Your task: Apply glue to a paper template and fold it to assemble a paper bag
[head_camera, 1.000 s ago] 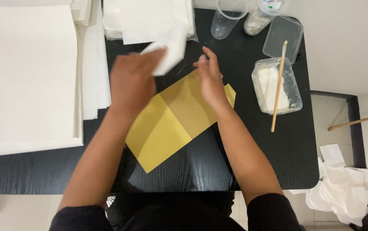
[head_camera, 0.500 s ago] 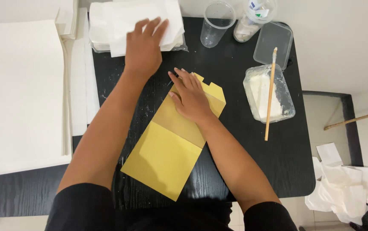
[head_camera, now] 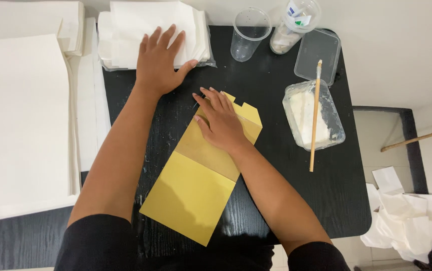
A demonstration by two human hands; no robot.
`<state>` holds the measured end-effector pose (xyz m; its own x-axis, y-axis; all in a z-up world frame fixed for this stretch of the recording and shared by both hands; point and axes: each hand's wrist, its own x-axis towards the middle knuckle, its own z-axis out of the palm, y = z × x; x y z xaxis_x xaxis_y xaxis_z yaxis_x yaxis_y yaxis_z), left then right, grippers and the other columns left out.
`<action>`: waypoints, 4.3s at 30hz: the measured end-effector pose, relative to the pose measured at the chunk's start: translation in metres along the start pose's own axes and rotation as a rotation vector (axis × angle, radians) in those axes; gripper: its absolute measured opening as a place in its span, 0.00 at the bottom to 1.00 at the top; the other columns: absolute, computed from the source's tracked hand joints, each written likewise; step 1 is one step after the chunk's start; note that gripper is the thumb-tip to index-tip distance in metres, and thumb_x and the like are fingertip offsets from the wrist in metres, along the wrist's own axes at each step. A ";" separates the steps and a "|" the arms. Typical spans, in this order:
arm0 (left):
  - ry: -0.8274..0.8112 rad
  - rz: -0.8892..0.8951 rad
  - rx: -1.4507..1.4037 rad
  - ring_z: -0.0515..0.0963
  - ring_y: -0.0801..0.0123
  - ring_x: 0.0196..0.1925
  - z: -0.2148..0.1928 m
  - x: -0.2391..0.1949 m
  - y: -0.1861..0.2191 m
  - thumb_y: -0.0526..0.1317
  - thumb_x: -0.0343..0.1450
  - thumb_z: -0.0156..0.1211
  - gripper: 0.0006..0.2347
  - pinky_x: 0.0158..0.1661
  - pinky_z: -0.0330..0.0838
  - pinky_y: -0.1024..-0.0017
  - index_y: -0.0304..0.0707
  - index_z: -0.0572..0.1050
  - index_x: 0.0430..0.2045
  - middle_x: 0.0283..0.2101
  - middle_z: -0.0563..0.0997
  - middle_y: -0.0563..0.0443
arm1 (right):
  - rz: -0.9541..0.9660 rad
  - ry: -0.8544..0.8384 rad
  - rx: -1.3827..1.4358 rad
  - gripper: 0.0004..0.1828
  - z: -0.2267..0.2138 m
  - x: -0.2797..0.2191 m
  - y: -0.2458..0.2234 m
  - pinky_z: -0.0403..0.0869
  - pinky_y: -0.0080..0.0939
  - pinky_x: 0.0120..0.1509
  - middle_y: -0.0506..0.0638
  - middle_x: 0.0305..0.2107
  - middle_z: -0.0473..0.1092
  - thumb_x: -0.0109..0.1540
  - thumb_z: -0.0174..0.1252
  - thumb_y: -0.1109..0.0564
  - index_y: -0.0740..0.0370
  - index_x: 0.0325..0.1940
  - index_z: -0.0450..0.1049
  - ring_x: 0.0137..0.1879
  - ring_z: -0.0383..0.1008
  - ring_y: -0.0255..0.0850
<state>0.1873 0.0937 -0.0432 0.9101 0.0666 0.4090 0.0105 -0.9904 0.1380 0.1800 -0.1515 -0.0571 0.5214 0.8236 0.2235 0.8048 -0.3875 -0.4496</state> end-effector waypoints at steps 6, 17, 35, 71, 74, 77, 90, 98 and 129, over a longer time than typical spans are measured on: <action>-0.056 0.053 -0.034 0.61 0.43 0.74 0.010 0.018 0.010 0.59 0.79 0.46 0.31 0.67 0.52 0.44 0.38 0.58 0.73 0.74 0.63 0.41 | -0.027 0.042 -0.015 0.28 0.004 0.000 0.004 0.49 0.60 0.81 0.56 0.70 0.56 0.70 0.48 0.48 0.57 0.74 0.61 0.78 0.51 0.55; -0.130 -0.121 -0.180 0.63 0.46 0.62 0.008 0.041 0.017 0.56 0.78 0.40 0.22 0.54 0.54 0.44 0.46 0.70 0.60 0.63 0.68 0.47 | -0.010 0.032 -0.009 0.28 0.005 0.000 0.004 0.49 0.59 0.82 0.54 0.71 0.56 0.70 0.48 0.48 0.56 0.74 0.59 0.78 0.51 0.54; -0.332 -0.133 0.160 0.44 0.54 0.79 0.022 0.065 0.010 0.68 0.75 0.22 0.35 0.68 0.33 0.32 0.53 0.47 0.76 0.79 0.48 0.56 | -0.015 0.020 -0.020 0.28 0.004 -0.001 0.004 0.49 0.58 0.83 0.54 0.71 0.55 0.72 0.43 0.46 0.57 0.75 0.59 0.79 0.50 0.53; 0.022 -0.302 0.008 0.75 0.57 0.67 -0.185 -0.376 -0.038 0.47 0.71 0.66 0.20 0.66 0.65 0.56 0.49 0.78 0.59 0.62 0.79 0.49 | -0.213 0.218 -0.117 0.23 0.006 -0.006 -0.012 0.54 0.61 0.71 0.50 0.64 0.63 0.64 0.62 0.51 0.49 0.64 0.75 0.69 0.57 0.55; 0.043 -0.272 0.023 0.76 0.60 0.65 -0.182 -0.379 -0.041 0.45 0.74 0.62 0.17 0.65 0.67 0.58 0.47 0.78 0.58 0.60 0.80 0.50 | -0.192 0.171 -0.110 0.21 0.006 -0.007 -0.012 0.52 0.60 0.72 0.49 0.64 0.62 0.65 0.61 0.51 0.50 0.64 0.75 0.69 0.56 0.53; 0.025 -0.224 0.040 0.78 0.62 0.62 -0.192 -0.374 -0.040 0.43 0.76 0.59 0.15 0.63 0.70 0.60 0.46 0.78 0.58 0.58 0.81 0.48 | -0.125 0.118 -0.071 0.21 0.000 -0.007 -0.025 0.50 0.62 0.73 0.51 0.64 0.61 0.66 0.60 0.52 0.52 0.64 0.74 0.70 0.53 0.55; 0.249 -0.289 -0.349 0.86 0.54 0.48 -0.186 -0.373 -0.051 0.25 0.71 0.58 0.15 0.50 0.78 0.59 0.36 0.80 0.51 0.43 0.87 0.40 | -0.111 0.092 -0.084 0.24 0.001 -0.006 -0.033 0.51 0.66 0.74 0.55 0.64 0.61 0.63 0.62 0.57 0.53 0.64 0.73 0.70 0.54 0.61; 0.449 -0.260 -0.543 0.87 0.63 0.42 -0.192 -0.370 -0.055 0.31 0.74 0.64 0.08 0.47 0.76 0.67 0.39 0.81 0.46 0.39 0.87 0.54 | -0.260 0.203 -0.187 0.17 0.005 -0.004 -0.034 0.58 0.64 0.72 0.50 0.65 0.66 0.67 0.60 0.53 0.51 0.61 0.78 0.70 0.62 0.56; 1.137 0.521 -0.017 0.76 0.69 0.19 -0.284 -0.254 0.009 0.38 0.76 0.64 0.09 0.15 0.60 0.72 0.28 0.75 0.37 0.27 0.79 0.43 | -0.199 0.384 0.072 0.05 -0.108 -0.044 -0.134 0.60 0.56 0.74 0.46 0.52 0.73 0.66 0.70 0.60 0.57 0.40 0.79 0.66 0.65 0.53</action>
<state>-0.1614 0.1027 0.1105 -0.0688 -0.2571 0.9639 -0.2560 -0.9293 -0.2661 0.0800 -0.1809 0.0869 0.4370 0.6603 0.6107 0.8854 -0.1961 -0.4215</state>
